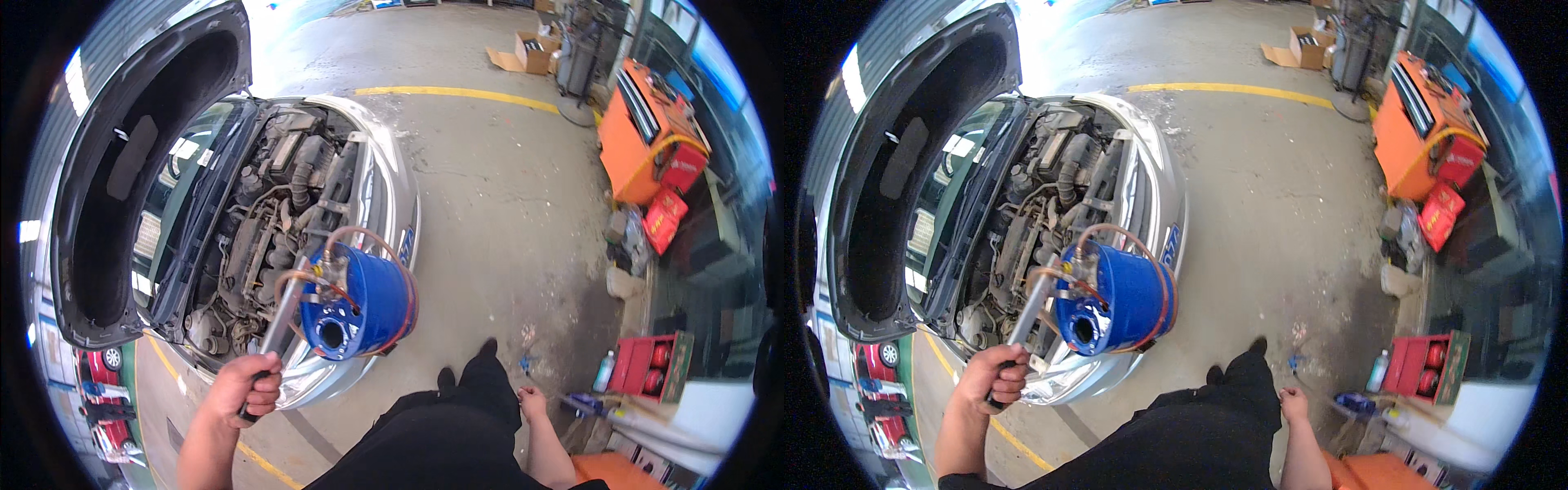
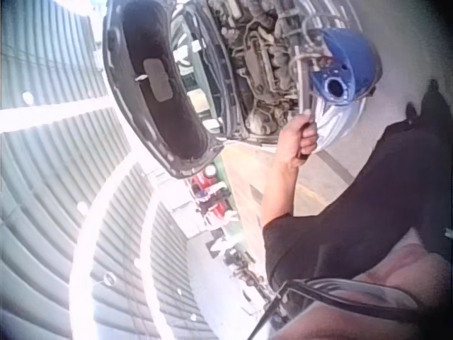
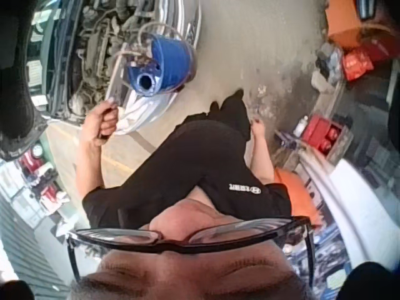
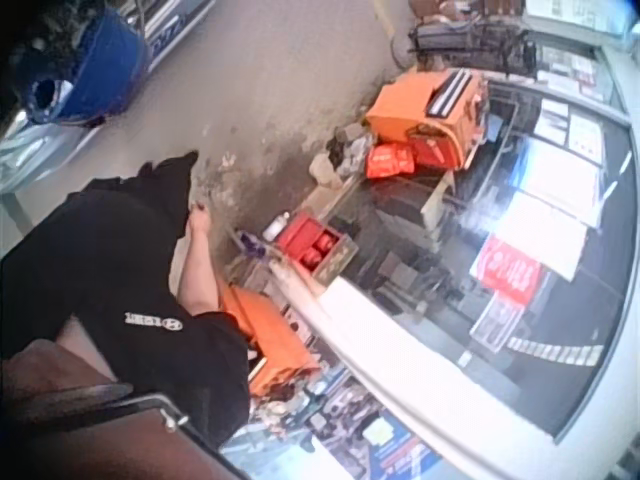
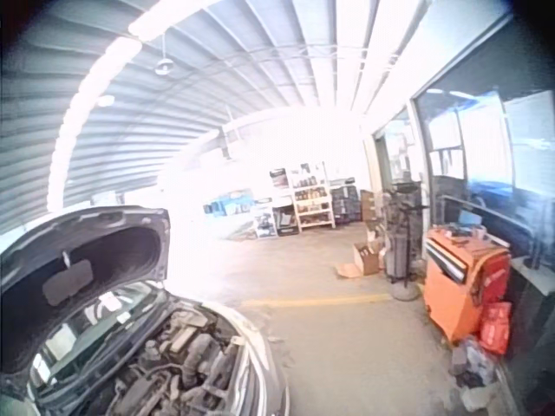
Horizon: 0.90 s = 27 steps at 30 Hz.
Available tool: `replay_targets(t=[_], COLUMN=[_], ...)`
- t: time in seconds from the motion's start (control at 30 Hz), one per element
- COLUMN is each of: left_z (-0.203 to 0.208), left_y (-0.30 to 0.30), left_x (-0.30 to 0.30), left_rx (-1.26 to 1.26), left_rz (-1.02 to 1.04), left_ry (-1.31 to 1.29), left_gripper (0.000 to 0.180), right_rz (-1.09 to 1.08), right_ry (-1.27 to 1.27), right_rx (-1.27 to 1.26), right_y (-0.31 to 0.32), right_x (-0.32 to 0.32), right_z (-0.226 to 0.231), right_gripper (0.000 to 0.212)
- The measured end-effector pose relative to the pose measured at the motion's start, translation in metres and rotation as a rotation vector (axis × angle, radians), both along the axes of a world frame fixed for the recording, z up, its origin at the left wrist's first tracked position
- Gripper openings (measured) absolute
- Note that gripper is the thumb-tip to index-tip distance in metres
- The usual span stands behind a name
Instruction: The person retrieves a funnel and a blue fluid transfer pump, then uses the pump to draw fluid from a large blue drum and dispense it into several smaller bottles. The person then carries the pump to a car with an open hood and positions the pump over the engine bay.
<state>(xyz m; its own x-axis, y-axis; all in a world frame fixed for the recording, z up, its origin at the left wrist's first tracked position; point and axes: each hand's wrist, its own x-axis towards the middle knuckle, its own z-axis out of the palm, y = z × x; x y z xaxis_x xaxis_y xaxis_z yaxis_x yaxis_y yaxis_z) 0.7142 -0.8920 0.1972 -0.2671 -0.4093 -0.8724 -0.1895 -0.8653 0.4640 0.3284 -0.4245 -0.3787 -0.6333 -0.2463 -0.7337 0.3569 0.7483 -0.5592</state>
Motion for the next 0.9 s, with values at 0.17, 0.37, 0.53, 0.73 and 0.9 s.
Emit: replay_targets(t=[0.17,0.37,0.53,0.73,0.9], left_z=[0.031,0.036,0.023,0.017,0.011], left_y=[-0.074,-0.184,-0.253,-0.298,-0.303], left_x=[-0.06,-0.134,-0.162,-0.19,-0.199], left_rx=[-0.076,-0.07,-0.014,-0.054,-0.127], left_rz=[0.243,0.541,0.783,0.934,0.944], left_ry=[0.051,0.081,0.154,0.173,0.173], left_gripper=[0.027,0.025,0.023,0.024,0.033], right_rz=[0.093,0.284,0.661,1.037,1.236], right_ry=[-0.197,-0.272,0.04,0.187,0.067], right_rx=[0.075,0.183,0.028,-0.157,-0.364], right_y=[-0.151,-0.345,-0.56,-0.818,-0.936], right_x=[-0.106,-0.271,-0.394,-0.385,-0.277], right_z=[-0.026,-0.024,0.028,0.114,0.184], right_gripper=[0.03,0.024,0.032,0.045,0.041])
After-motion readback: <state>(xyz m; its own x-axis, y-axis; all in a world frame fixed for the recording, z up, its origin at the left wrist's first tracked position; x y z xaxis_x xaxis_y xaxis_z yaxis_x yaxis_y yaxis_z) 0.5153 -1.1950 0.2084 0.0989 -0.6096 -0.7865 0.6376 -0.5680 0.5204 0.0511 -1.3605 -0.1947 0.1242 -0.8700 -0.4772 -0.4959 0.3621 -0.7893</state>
